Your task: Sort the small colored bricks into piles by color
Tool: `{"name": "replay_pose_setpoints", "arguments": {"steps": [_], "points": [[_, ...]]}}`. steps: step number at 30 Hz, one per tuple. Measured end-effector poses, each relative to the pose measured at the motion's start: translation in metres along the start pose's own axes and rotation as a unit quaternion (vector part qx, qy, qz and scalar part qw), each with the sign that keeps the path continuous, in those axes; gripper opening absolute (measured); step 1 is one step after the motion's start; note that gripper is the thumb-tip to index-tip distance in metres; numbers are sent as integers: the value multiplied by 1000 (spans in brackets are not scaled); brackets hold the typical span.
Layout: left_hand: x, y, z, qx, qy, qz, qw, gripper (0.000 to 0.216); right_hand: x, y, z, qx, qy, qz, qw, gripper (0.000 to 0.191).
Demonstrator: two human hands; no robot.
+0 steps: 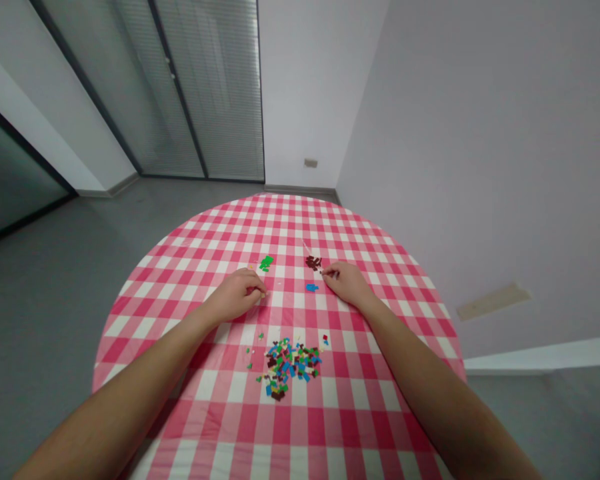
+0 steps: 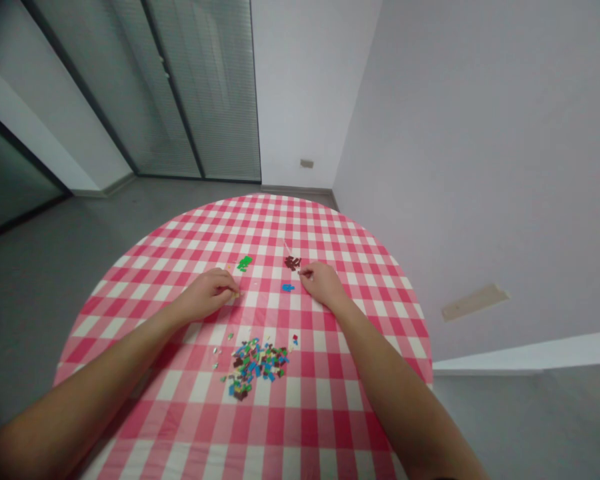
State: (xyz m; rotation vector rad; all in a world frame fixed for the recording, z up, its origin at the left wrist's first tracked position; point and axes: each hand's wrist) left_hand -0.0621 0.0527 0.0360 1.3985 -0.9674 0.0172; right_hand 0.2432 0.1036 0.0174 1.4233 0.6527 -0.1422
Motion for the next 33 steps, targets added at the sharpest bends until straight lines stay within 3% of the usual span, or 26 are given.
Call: {"name": "replay_pose_setpoints", "arguments": {"steps": [13,19,22,25,28,33], "points": [[-5,-3,-1,-5,-15,0,1000,24,-7,2,0,-16,25,42,999,29],[2,-3,0,-26,-31,11,999,26,-10,3,1,-5,9,7,1000,29],[5,-2,0,-34,-36,12,999,27,-20,4,8,-5,51,-29,998,22],[4,-1,0,-38,-40,11,998,27,-38,6,22,-127,163,-47,977,18],[1,-1,0,-32,-38,14,999,25,-56,5,36,-273,242,-38,930,19],[-3,2,1,-6,-10,17,1000,24,-64,0,43,-313,247,-9,917,22]]}}
Point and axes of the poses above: each hand's wrist, its own z-axis away from the middle knuckle, its own y-axis out of the back of the hand, x = y × z, and after that the axes turned 8 degrees about -x, right-handed
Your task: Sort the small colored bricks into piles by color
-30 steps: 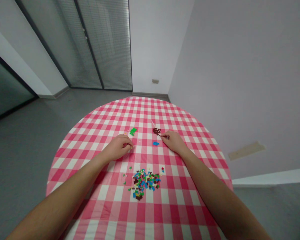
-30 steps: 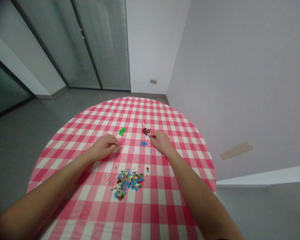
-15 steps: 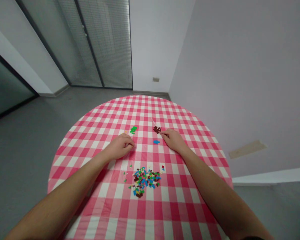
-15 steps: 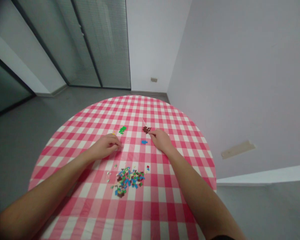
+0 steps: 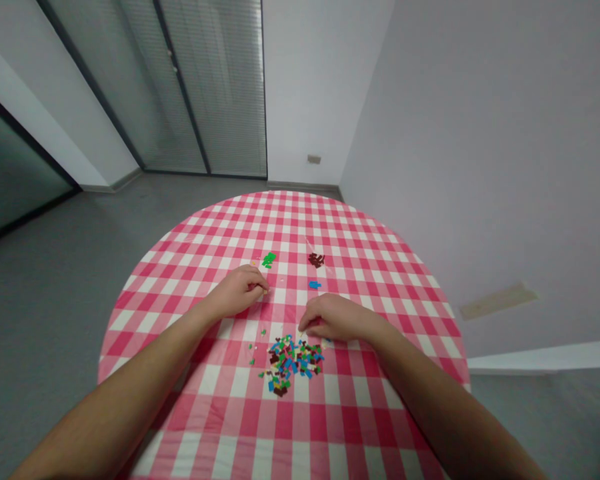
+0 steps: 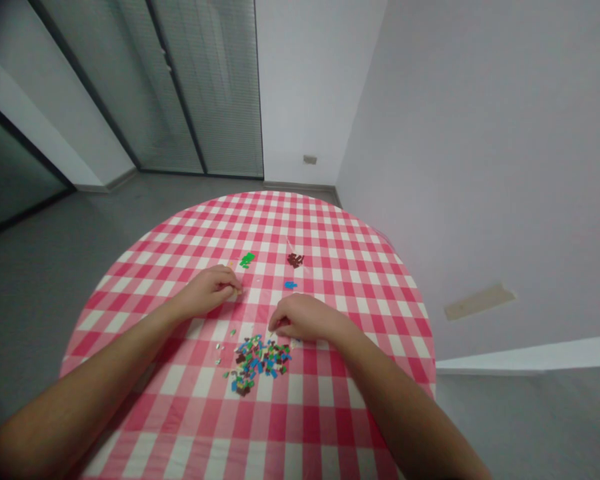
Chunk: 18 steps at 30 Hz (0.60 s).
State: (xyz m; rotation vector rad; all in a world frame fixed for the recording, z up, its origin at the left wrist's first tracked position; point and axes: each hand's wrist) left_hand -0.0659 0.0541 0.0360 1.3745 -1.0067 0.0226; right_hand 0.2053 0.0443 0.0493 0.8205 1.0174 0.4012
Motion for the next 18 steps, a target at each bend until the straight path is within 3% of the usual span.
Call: {"name": "replay_pose_setpoints", "arguments": {"steps": [6,12,15,18], "points": [[-12,6,-1,106,104,-30,989,22,4,0,-3,-11,35,-31,999,17],[-17,9,-1,123,119,-20,985,20,0,-3,-6,-9,39,-21,999,15],[-8,6,0,120,73,14,990,20,0,-6,-11,67,30,-19,997,18],[8,-2,1,83,-34,31,995,20,1,-10,-19,213,-23,-70,974,18]]}}
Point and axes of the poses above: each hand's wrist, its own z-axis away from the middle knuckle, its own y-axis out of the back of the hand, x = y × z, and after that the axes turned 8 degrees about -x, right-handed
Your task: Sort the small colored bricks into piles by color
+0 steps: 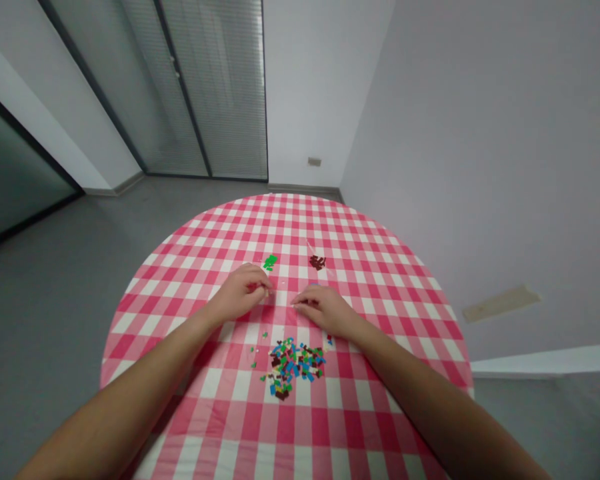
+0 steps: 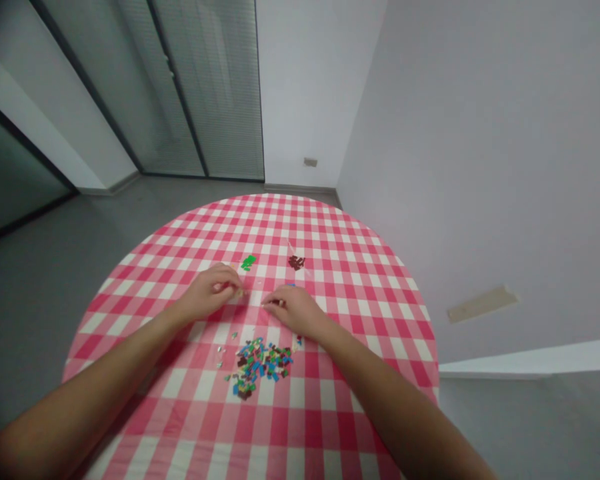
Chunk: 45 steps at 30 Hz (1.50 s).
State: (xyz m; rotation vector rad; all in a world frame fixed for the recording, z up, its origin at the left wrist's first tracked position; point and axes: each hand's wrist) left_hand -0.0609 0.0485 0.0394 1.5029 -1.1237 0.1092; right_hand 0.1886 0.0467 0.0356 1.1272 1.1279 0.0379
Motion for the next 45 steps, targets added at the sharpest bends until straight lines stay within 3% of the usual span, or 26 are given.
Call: {"name": "replay_pose_setpoints", "arguments": {"steps": [2,5,19,28,33,40,45], "points": [[10,-7,1,-20,-57,-19,998,24,1,-4,-4,75,-37,-42,996,16],[20,-15,2,-17,-97,-39,994,25,2,-9,-7,103,-59,-96,988,13],[16,-20,1,3,-154,-53,987,8,3,-14,-7,45,-20,-198,979,18],[14,-19,0,9,-154,-95,984,9,8,-21,-10,46,-56,-271,960,22],[3,-6,-2,-36,-70,-110,991,9,6,-20,-8,20,-86,-198,976,24],[-17,24,0,-93,80,-91,988,9,1,-7,1,-128,44,-81,988,18],[-17,25,0,-170,157,-22,973,12,-3,-8,2,-159,108,11,981,19]]}}
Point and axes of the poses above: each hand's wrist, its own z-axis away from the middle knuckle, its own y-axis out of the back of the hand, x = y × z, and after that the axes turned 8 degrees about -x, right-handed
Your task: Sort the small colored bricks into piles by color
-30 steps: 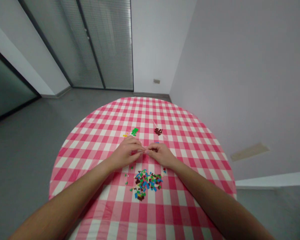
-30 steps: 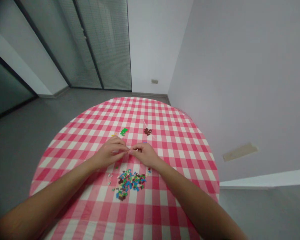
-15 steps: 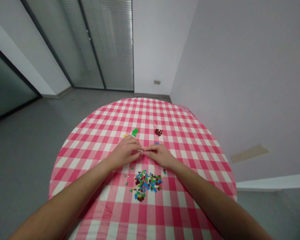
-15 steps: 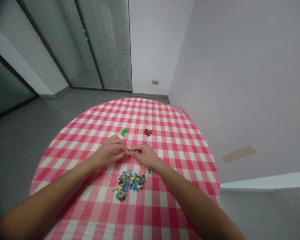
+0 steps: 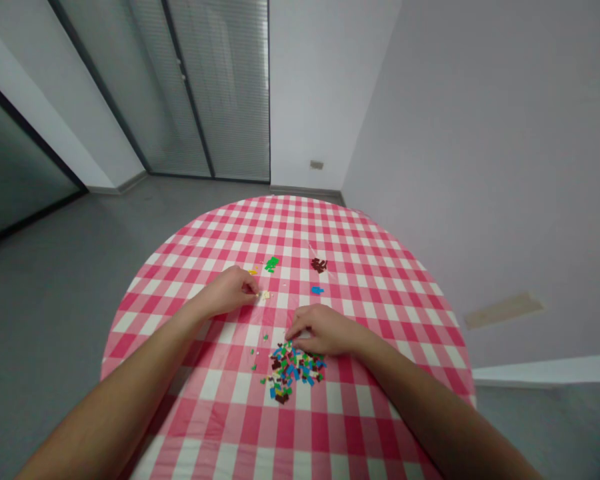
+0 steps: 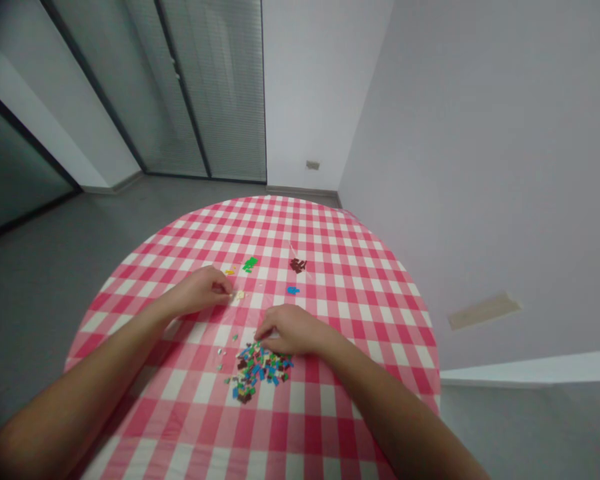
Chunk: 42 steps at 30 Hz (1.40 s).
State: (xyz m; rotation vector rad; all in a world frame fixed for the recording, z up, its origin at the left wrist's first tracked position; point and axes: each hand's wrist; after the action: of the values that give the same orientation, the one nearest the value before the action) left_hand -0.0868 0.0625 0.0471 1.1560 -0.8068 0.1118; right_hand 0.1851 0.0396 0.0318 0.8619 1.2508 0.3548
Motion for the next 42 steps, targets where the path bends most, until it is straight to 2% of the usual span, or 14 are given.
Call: {"name": "replay_pose_setpoints", "arguments": {"steps": [7,11,21,28,30,32,35,37,39,42], "points": [[-11,-11,-6,-2,59,69,996,10,-2,1,-1,-18,-5,28,999,14],[-20,-16,-8,-2,71,109,991,12,-2,4,0,-23,-23,28,999,12],[-20,-14,-5,-9,93,88,992,17,3,13,9,-26,-42,13,999,17],[-14,-13,-5,-11,76,83,994,13,-2,7,2,-30,-37,31,998,11],[-12,-13,-5,-9,72,87,994,12,-2,7,2,2,-43,32,999,14],[-9,-13,-5,-6,71,84,994,12,0,12,5,74,-74,17,994,16],[-7,-13,-5,-4,74,79,994,12,9,25,13,202,-152,-15,967,17],[-6,-13,-6,-1,74,80,994,12,20,34,21,260,-193,-13,946,17],[-7,-14,-6,1,72,83,994,13,34,40,27,287,-221,2,932,16],[-10,-15,-6,2,66,88,994,15,52,44,34,273,-262,15,926,16]]}}
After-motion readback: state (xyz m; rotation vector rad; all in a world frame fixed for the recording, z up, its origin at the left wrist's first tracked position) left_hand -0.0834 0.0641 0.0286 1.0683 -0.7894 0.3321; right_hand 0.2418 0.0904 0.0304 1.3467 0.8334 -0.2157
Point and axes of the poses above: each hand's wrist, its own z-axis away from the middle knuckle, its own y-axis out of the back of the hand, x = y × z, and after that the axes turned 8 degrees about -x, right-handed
